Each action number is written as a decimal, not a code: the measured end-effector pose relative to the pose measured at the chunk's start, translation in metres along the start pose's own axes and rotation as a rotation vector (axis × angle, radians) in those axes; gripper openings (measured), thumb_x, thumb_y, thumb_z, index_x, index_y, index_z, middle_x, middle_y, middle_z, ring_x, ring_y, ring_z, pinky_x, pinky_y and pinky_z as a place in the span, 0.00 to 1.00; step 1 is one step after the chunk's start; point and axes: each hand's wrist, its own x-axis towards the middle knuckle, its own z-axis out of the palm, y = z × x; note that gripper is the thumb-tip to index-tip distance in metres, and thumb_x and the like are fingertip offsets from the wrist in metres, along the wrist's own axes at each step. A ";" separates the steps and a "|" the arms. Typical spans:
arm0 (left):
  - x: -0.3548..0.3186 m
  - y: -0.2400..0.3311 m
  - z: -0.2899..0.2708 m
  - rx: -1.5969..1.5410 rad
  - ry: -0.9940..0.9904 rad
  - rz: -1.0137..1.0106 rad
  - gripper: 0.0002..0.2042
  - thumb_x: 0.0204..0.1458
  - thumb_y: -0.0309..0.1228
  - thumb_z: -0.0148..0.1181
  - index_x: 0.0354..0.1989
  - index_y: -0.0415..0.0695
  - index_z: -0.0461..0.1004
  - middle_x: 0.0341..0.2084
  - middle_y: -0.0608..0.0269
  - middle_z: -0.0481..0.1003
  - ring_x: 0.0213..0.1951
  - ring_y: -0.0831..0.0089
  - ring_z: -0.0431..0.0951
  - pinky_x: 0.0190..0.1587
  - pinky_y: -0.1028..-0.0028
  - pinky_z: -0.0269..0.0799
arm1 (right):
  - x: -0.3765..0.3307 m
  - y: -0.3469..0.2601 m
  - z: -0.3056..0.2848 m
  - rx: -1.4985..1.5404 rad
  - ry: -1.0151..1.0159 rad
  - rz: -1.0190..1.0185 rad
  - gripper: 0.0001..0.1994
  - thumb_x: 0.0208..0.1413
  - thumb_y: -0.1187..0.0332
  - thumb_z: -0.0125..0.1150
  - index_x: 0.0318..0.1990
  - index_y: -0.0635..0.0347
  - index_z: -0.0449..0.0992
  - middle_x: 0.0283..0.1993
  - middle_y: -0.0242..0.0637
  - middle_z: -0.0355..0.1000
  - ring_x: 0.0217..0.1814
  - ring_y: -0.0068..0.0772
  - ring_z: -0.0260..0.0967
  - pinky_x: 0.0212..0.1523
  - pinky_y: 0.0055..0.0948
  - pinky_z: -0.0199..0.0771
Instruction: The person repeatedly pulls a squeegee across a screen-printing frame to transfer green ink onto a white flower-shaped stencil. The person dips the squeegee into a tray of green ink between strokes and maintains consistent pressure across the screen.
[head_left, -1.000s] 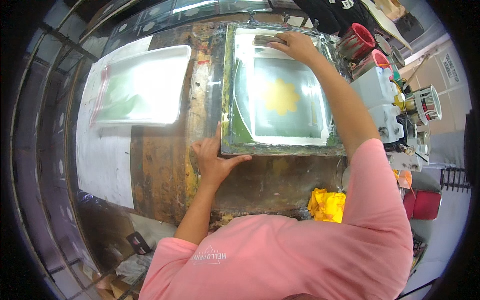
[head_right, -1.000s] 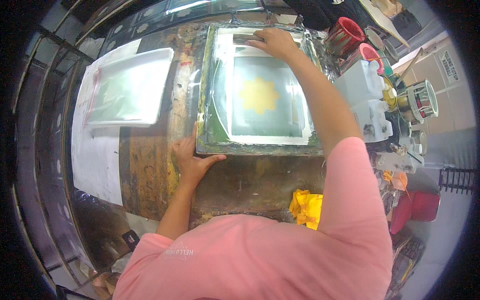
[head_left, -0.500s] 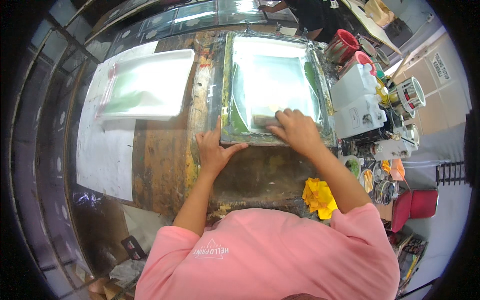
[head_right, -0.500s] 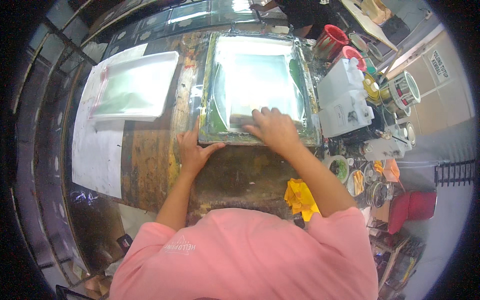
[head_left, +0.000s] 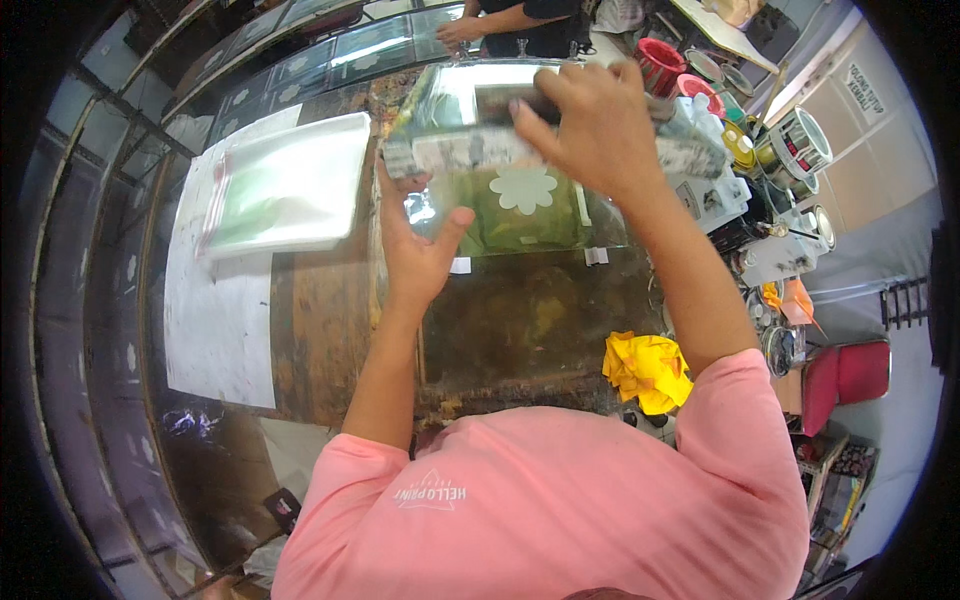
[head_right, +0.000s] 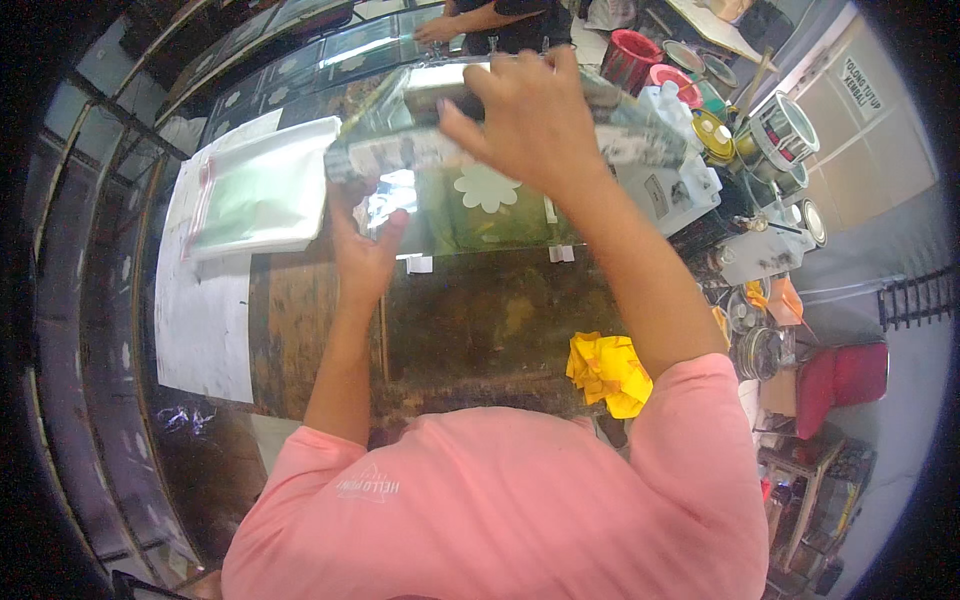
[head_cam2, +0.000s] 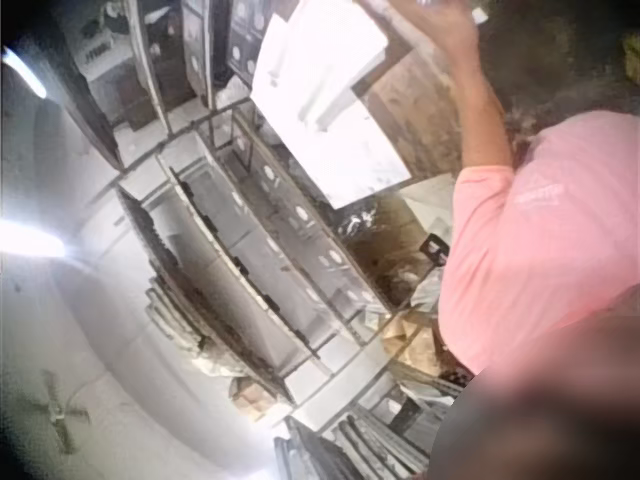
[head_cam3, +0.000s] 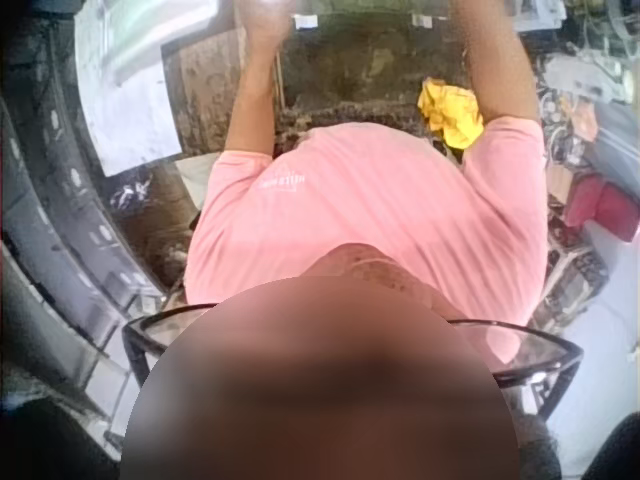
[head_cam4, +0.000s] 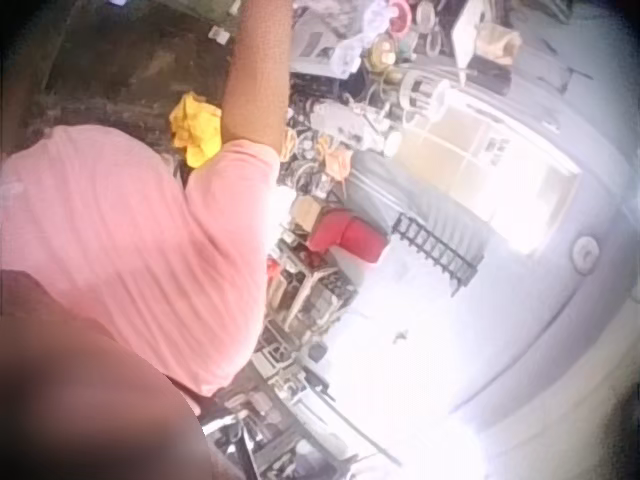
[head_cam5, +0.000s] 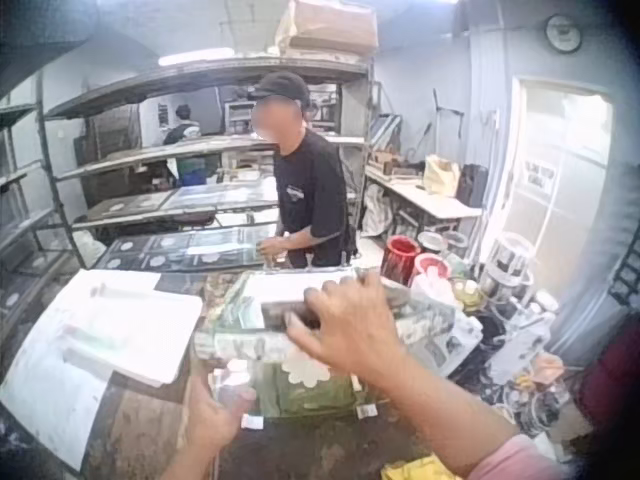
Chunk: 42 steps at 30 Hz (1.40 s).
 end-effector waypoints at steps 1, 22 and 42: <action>-0.005 -0.006 -0.003 0.204 -0.094 0.015 0.52 0.58 0.55 0.71 0.79 0.32 0.52 0.60 0.43 0.71 0.60 0.52 0.70 0.70 0.52 0.57 | 0.012 0.006 -0.001 0.002 0.023 -0.002 0.17 0.62 0.49 0.65 0.37 0.55 0.79 0.32 0.36 0.74 0.41 0.44 0.76 0.51 0.49 0.63; 0.047 -0.023 -0.020 0.047 0.019 -0.285 0.29 0.59 0.29 0.68 0.69 0.33 0.70 0.55 0.41 0.81 0.35 0.71 0.85 0.37 0.73 0.79 | 0.077 0.029 -0.017 0.098 -0.041 0.077 0.23 0.61 0.49 0.62 0.27 0.63 0.79 0.30 0.50 0.80 0.37 0.55 0.79 0.47 0.52 0.70; 0.032 -0.163 -0.166 1.095 -0.123 -0.120 0.35 0.70 0.52 0.52 0.81 0.47 0.57 0.80 0.39 0.51 0.81 0.44 0.46 0.75 0.29 0.34 | 0.064 0.027 -0.012 0.012 -0.155 0.136 0.26 0.65 0.45 0.62 0.50 0.63 0.85 0.42 0.53 0.82 0.45 0.57 0.77 0.54 0.45 0.69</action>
